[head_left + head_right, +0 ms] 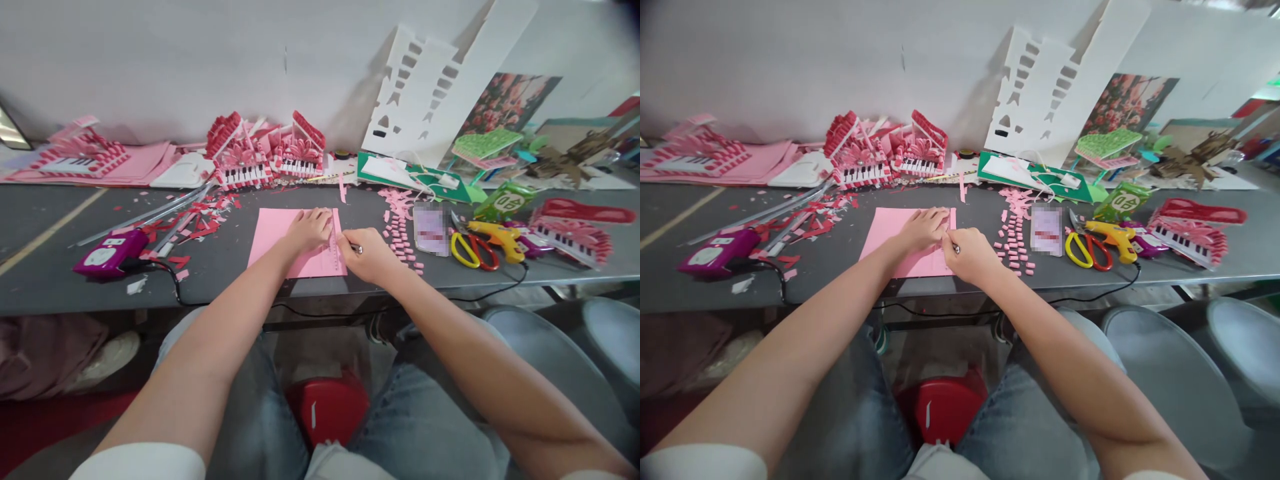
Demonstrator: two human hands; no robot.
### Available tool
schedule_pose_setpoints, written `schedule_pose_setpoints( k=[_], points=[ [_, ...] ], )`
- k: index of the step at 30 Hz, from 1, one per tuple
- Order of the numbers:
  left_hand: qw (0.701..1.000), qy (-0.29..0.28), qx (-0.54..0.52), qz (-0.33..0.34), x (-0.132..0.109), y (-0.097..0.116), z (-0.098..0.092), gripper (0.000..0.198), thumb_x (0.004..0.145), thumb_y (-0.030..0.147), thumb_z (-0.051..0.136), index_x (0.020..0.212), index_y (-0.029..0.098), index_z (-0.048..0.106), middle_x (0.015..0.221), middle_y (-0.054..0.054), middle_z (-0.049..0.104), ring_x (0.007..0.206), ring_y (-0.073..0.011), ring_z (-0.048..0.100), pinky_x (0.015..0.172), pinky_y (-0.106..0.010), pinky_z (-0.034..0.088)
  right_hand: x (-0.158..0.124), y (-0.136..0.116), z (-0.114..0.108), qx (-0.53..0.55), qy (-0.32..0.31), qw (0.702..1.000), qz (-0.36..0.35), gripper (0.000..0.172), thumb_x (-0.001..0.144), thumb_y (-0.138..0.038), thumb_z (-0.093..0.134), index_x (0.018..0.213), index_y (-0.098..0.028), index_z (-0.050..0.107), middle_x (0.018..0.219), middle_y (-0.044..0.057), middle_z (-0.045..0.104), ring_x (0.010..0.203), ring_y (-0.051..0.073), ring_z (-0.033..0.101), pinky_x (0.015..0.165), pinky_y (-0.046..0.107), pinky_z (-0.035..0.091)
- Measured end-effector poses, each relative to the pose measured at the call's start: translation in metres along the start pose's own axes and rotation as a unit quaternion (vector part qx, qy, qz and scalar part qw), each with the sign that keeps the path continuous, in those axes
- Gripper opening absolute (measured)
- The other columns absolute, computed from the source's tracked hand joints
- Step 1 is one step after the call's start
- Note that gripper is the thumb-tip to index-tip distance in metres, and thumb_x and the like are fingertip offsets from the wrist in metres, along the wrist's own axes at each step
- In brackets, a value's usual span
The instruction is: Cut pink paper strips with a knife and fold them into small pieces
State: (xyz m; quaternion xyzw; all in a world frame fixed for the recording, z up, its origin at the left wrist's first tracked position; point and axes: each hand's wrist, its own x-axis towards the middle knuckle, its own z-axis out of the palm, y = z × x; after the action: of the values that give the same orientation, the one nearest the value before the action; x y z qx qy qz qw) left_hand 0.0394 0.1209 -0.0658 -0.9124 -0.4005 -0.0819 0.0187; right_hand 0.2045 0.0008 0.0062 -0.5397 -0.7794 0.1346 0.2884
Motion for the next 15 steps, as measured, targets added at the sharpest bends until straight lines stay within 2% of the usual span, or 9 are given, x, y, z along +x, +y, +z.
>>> schedule_pose_setpoints(
  k=[2,7,11,15],
  points=[
    [1.000,0.005,0.000,0.004,0.001,-0.001,0.002,0.047,0.106,0.025,0.035,0.147,0.020,0.057,0.163,-0.015,0.049,0.154,-0.0326,0.038,0.120,-0.058,0.034,-0.005,-0.001,0.002,0.000,0.002,1.000,-0.001,0.042,0.099,-0.021,0.046,0.060,-0.023,0.030,0.054,-0.002,0.038,0.056,0.012,0.031,0.061,0.033,0.022],
    [0.996,0.000,-0.051,-0.078,0.007,0.001,0.003,0.051,0.109,0.033,0.030,0.156,0.022,0.048,0.167,-0.012,0.046,0.153,-0.0285,0.042,0.123,-0.055,0.032,-0.024,-0.003,0.008,0.006,0.013,1.000,-0.010,0.039,0.100,-0.023,0.044,0.064,-0.024,0.029,0.056,-0.002,0.041,0.055,0.012,0.035,0.061,0.033,0.023],
    [0.994,-0.024,-0.055,-0.090,0.008,0.004,-0.002,0.054,0.110,0.036,0.026,0.158,0.022,0.045,0.170,-0.009,0.042,0.157,-0.0259,0.037,0.126,-0.052,0.028,-0.034,-0.004,0.009,0.008,0.006,1.000,-0.017,0.038,0.102,-0.026,0.041,0.066,-0.025,0.029,0.058,-0.001,0.044,0.056,0.014,0.039,0.061,0.033,0.026],
    [0.993,-0.030,-0.058,-0.094,0.007,0.006,-0.006,0.055,0.110,0.037,0.024,0.158,0.020,0.045,0.171,-0.010,0.042,0.157,-0.0265,0.037,0.127,-0.052,0.027,-0.036,-0.003,0.007,-0.004,-0.002,1.000,-0.018,0.038,0.102,-0.027,0.042,0.066,-0.025,0.031,0.060,0.001,0.048,0.057,0.015,0.042,0.062,0.033,0.028]
  ],
)
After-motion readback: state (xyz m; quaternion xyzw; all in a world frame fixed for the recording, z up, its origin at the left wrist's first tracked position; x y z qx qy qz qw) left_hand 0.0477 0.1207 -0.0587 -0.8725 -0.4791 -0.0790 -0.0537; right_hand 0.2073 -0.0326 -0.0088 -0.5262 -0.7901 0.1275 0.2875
